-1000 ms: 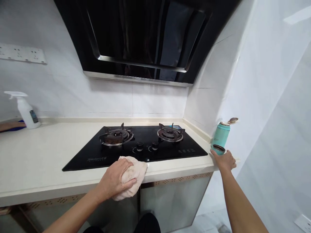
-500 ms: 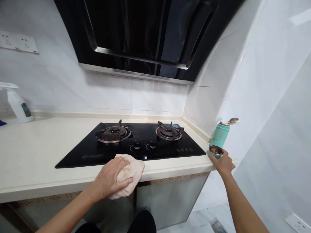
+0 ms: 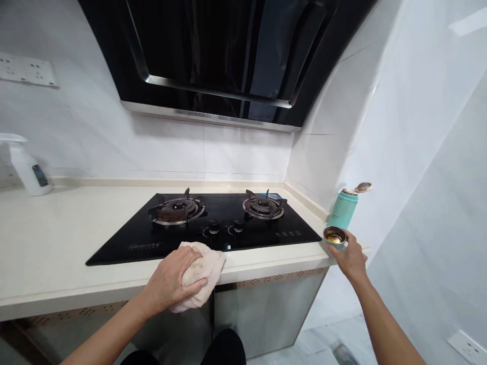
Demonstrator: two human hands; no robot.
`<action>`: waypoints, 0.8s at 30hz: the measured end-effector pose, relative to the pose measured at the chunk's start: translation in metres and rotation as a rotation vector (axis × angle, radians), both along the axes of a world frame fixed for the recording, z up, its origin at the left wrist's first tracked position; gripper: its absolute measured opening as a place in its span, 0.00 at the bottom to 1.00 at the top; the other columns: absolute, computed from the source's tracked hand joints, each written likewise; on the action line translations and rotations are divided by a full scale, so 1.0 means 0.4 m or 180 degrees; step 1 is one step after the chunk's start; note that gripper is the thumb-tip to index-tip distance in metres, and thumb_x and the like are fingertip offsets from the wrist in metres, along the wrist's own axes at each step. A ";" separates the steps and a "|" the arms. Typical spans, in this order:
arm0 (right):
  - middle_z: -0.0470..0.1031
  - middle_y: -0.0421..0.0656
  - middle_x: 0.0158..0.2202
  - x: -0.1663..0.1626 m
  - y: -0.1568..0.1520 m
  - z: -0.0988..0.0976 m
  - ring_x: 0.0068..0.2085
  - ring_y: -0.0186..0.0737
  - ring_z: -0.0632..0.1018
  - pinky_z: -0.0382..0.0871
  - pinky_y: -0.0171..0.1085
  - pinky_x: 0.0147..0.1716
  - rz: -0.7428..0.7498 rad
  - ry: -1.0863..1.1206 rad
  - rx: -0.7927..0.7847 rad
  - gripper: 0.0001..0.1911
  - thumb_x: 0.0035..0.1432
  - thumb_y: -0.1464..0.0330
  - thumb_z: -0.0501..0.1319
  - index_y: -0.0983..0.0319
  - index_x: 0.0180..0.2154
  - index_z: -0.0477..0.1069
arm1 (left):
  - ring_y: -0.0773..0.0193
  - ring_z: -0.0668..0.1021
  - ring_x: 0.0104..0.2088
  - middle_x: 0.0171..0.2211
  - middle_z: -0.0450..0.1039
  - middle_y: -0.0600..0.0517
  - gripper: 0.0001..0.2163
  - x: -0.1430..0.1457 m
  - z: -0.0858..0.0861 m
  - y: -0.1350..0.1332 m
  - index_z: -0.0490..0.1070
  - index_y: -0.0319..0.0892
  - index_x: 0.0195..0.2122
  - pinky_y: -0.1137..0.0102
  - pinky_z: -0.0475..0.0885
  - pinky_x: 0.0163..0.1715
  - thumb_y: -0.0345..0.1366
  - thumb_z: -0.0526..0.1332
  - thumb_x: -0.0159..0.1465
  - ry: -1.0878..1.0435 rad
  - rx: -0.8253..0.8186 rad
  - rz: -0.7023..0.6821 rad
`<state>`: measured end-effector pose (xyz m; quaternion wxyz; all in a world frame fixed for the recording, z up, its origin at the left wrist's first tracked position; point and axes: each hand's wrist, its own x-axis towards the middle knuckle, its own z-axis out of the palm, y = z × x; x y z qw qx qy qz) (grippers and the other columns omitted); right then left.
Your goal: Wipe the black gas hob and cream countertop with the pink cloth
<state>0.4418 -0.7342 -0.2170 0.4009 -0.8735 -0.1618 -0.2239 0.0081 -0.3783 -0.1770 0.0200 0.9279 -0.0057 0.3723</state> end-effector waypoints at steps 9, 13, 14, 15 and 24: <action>0.70 0.46 0.65 -0.392 -0.011 0.166 0.62 0.55 0.74 0.71 0.51 0.61 0.1524 -0.0041 -0.0019 0.38 0.58 0.50 0.66 0.52 0.66 0.61 | 0.53 0.80 0.44 0.43 0.79 0.46 0.19 0.002 0.003 0.001 0.73 0.43 0.49 0.60 0.75 0.46 0.52 0.63 0.67 -0.0083 0.0096 0.0065; 0.70 0.43 0.65 -0.573 -0.052 0.256 0.62 0.53 0.75 0.75 0.48 0.58 0.2035 -0.0205 -0.0270 0.39 0.56 0.61 0.68 0.47 0.67 0.60 | 0.54 0.81 0.43 0.43 0.79 0.47 0.18 0.003 0.001 0.004 0.73 0.44 0.48 0.61 0.76 0.45 0.52 0.62 0.67 -0.0089 0.0127 0.0127; 0.70 0.44 0.65 -0.603 -0.065 0.274 0.61 0.54 0.76 0.77 0.47 0.57 0.2181 -0.0308 -0.0299 0.41 0.53 0.63 0.70 0.47 0.67 0.61 | 0.54 0.81 0.43 0.43 0.80 0.47 0.18 0.004 -0.001 0.006 0.73 0.44 0.48 0.61 0.76 0.45 0.52 0.62 0.67 -0.0111 0.0144 0.0137; 0.70 0.45 0.65 -0.624 -0.077 0.290 0.61 0.56 0.76 0.79 0.47 0.55 0.2337 -0.0412 -0.0297 0.44 0.51 0.64 0.71 0.47 0.67 0.61 | 0.54 0.81 0.43 0.44 0.80 0.47 0.18 0.005 -0.003 0.008 0.74 0.44 0.48 0.61 0.76 0.45 0.53 0.62 0.67 -0.0145 0.0165 0.0149; 0.80 0.44 0.32 -0.663 -0.110 0.402 0.40 0.51 0.83 0.83 0.46 0.41 0.3250 -0.0195 -0.0327 0.10 0.63 0.50 0.65 0.45 0.39 0.81 | 0.52 0.82 0.45 0.45 0.81 0.48 0.20 0.014 -0.028 0.039 0.73 0.45 0.49 0.60 0.76 0.48 0.54 0.64 0.67 -0.0458 0.0353 0.0097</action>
